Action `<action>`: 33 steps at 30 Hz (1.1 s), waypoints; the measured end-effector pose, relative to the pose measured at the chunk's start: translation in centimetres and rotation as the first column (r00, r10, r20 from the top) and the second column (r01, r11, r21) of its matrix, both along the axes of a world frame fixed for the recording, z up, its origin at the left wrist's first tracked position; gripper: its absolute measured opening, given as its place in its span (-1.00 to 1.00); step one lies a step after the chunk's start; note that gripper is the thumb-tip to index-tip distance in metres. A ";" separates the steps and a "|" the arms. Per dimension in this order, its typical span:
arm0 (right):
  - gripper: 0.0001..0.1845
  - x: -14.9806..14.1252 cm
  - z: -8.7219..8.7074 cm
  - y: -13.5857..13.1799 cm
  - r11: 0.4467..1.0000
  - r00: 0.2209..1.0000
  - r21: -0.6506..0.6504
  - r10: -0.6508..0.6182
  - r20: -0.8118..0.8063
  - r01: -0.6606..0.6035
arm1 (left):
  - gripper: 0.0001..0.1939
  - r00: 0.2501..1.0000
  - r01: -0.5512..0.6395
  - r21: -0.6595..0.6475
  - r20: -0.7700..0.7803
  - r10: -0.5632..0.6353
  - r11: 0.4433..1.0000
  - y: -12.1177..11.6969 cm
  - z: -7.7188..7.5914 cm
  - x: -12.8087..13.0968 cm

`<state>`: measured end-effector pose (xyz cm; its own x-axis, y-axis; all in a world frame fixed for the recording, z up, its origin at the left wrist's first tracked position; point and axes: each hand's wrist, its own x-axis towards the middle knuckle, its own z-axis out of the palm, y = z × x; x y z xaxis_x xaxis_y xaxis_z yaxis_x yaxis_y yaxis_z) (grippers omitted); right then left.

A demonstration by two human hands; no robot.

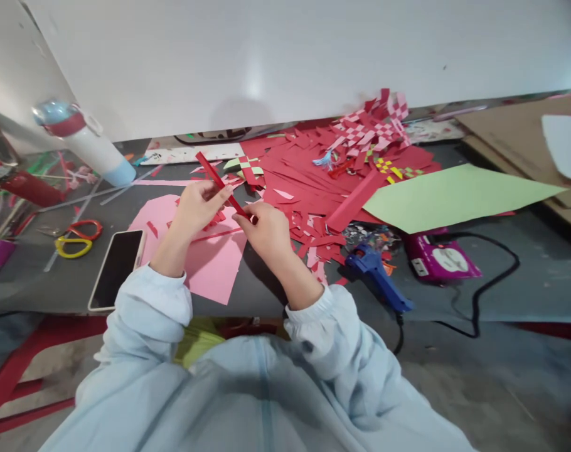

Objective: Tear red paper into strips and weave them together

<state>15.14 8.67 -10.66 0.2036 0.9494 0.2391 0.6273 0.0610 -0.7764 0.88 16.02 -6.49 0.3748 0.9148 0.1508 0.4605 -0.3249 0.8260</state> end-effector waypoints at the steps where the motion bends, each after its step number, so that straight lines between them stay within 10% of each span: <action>1: -0.79 0.0 0.0 0.0 1.000 1.000 -0.004 0.003 0.027 -0.002 | -0.58 0.999 -0.002 -0.045 0.042 0.004 0.999 -0.1 -0.2 -0.1; 15: -0.70 0.2 -0.1 0.0 0.927 0.756 -0.100 0.229 -0.613 -0.362 | -0.65 0.971 0.194 -0.228 0.183 -0.154 0.954 -0.3 -0.5 -1.6; 23: -0.75 0.2 -0.3 0.2 0.961 0.850 -0.148 0.129 -0.511 -0.234 | -0.64 0.969 0.248 -0.199 0.053 -0.242 0.948 -0.5 -1.1 -1.0; 33: -0.55 0.5 -1.1 1.0 0.996 0.739 -0.060 0.003 -0.674 -0.058 | -0.66 0.943 0.331 -0.144 0.042 -0.329 0.933 -0.6 -1.4 -0.7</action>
<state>15.60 9.65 -11.76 0.2557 0.9666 -0.0181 -0.0610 -0.0025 -0.9981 0.21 15.38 -7.89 0.6579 0.7523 0.0333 0.3337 -0.3309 0.8827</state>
